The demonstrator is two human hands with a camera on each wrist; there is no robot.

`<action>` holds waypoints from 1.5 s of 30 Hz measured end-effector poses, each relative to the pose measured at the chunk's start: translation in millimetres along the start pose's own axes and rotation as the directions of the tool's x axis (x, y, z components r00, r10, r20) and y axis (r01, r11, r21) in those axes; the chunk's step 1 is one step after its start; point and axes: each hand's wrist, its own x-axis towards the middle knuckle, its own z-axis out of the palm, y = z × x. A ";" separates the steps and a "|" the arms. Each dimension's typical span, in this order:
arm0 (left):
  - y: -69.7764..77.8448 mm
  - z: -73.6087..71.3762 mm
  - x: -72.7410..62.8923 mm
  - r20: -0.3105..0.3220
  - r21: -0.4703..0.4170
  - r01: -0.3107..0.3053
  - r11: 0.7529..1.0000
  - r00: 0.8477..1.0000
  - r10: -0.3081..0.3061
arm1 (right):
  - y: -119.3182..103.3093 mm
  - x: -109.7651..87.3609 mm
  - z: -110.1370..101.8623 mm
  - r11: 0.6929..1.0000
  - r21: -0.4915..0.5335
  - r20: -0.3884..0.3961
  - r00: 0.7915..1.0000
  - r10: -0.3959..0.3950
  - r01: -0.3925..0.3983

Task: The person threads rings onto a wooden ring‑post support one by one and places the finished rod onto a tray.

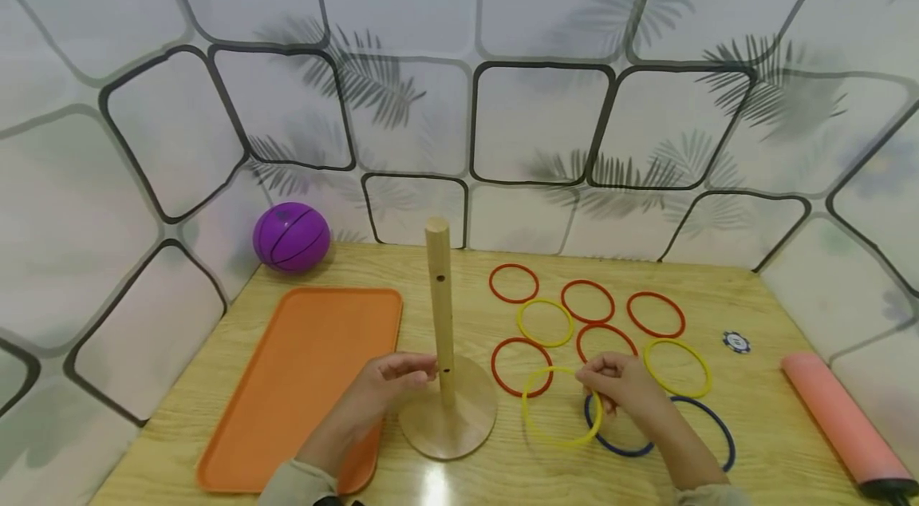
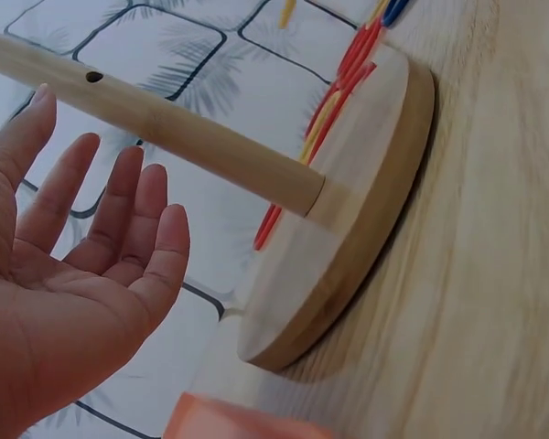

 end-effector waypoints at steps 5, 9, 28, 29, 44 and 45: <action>-0.2 -4.1 -3.6 -0.004 0.048 -0.004 0.999 1.000 0.004 | -12.0 -3.9 -6.8 0.999 0.052 -0.022 1.000 -0.013 0.014; 0.6 -7.4 -7.8 0.003 0.125 0.023 0.992 1.000 -0.024 | -22.8 -8.2 -13.1 0.995 0.089 -0.038 0.998 -0.045 0.048; -6.7 -19.2 -5.5 0.135 0.722 -0.182 0.668 0.983 0.123 | -48.5 -15.1 -24.1 0.977 0.127 -0.079 0.983 -0.164 0.173; -6.9 -18.7 -5.0 0.144 0.728 -0.180 0.661 0.983 0.110 | -50.4 -15.1 -24.2 0.973 0.137 -0.076 0.982 -0.175 0.184; -12.4 -16.6 -6.6 0.167 0.793 -0.129 0.595 0.986 -0.009 | -89.5 -17.6 -22.3 0.946 0.172 -0.041 0.962 -0.271 0.274; -12.4 -17.3 -6.5 0.167 0.791 -0.127 0.598 0.986 -0.012 | -94.3 -17.1 -22.4 0.947 0.162 -0.042 0.960 -0.276 0.279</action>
